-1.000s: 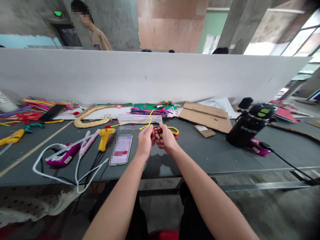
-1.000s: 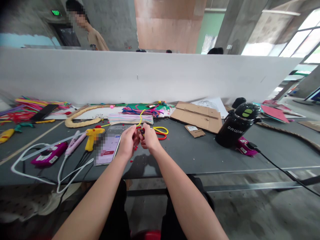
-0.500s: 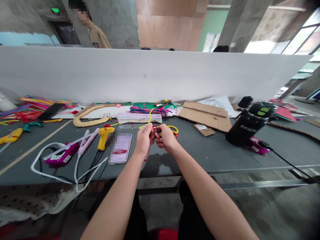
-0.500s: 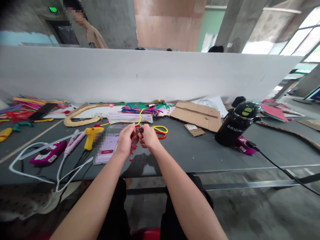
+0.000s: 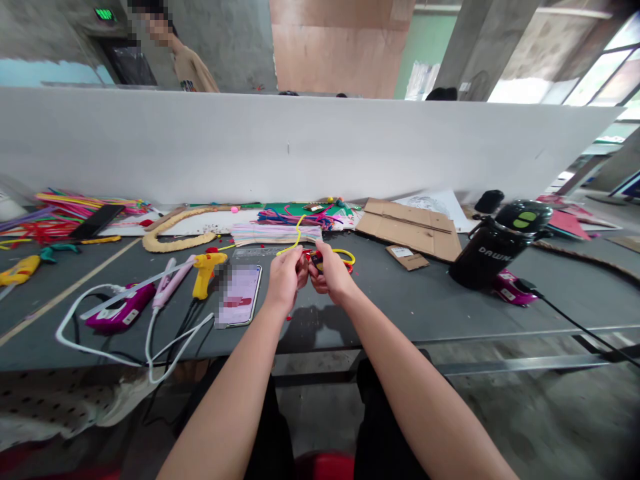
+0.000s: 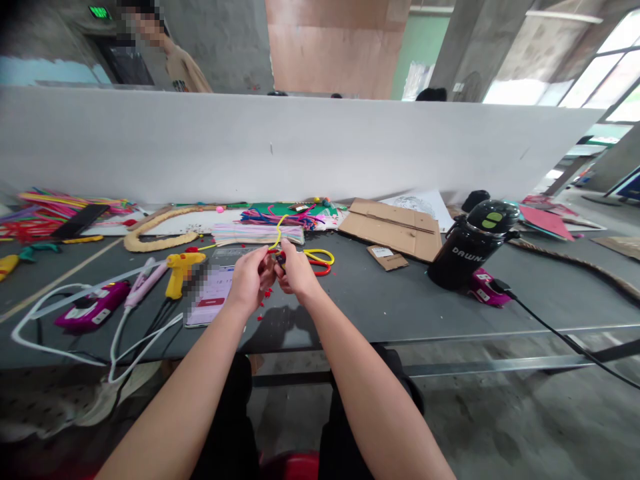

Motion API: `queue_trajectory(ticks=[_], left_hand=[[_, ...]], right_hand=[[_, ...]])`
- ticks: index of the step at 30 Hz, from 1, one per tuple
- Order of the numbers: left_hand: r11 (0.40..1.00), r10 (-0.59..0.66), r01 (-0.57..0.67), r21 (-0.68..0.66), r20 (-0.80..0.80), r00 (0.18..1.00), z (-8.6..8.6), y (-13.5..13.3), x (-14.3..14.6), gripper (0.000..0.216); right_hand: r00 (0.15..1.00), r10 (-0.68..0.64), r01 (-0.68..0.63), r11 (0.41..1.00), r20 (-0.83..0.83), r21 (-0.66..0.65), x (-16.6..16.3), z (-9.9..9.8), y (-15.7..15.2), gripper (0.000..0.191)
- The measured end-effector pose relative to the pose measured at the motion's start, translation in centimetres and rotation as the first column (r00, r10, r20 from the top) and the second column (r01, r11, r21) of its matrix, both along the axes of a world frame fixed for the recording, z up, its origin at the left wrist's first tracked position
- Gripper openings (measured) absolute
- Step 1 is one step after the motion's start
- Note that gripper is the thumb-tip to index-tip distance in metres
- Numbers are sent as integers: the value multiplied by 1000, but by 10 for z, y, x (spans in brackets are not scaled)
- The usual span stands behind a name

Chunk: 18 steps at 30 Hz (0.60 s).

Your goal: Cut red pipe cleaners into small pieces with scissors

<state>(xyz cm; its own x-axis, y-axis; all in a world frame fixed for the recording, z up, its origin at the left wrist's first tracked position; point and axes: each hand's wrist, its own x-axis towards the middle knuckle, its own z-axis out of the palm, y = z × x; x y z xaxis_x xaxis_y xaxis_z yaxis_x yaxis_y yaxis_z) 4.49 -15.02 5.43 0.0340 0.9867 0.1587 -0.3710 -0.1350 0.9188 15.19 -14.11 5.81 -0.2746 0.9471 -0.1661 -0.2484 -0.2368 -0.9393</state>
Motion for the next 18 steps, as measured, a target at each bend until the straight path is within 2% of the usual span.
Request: queue_trajectory(ticks=[9, 18], left_hand=[[999, -31, 33, -21, 72, 997, 5, -3, 3, 40], [998, -50, 54, -32, 113, 992, 3, -1, 2, 34]], right_hand=[[1000, -20, 19, 998, 16, 59, 1, 2, 1, 42], [998, -33, 29, 995, 44, 99, 1, 3, 1, 39]])
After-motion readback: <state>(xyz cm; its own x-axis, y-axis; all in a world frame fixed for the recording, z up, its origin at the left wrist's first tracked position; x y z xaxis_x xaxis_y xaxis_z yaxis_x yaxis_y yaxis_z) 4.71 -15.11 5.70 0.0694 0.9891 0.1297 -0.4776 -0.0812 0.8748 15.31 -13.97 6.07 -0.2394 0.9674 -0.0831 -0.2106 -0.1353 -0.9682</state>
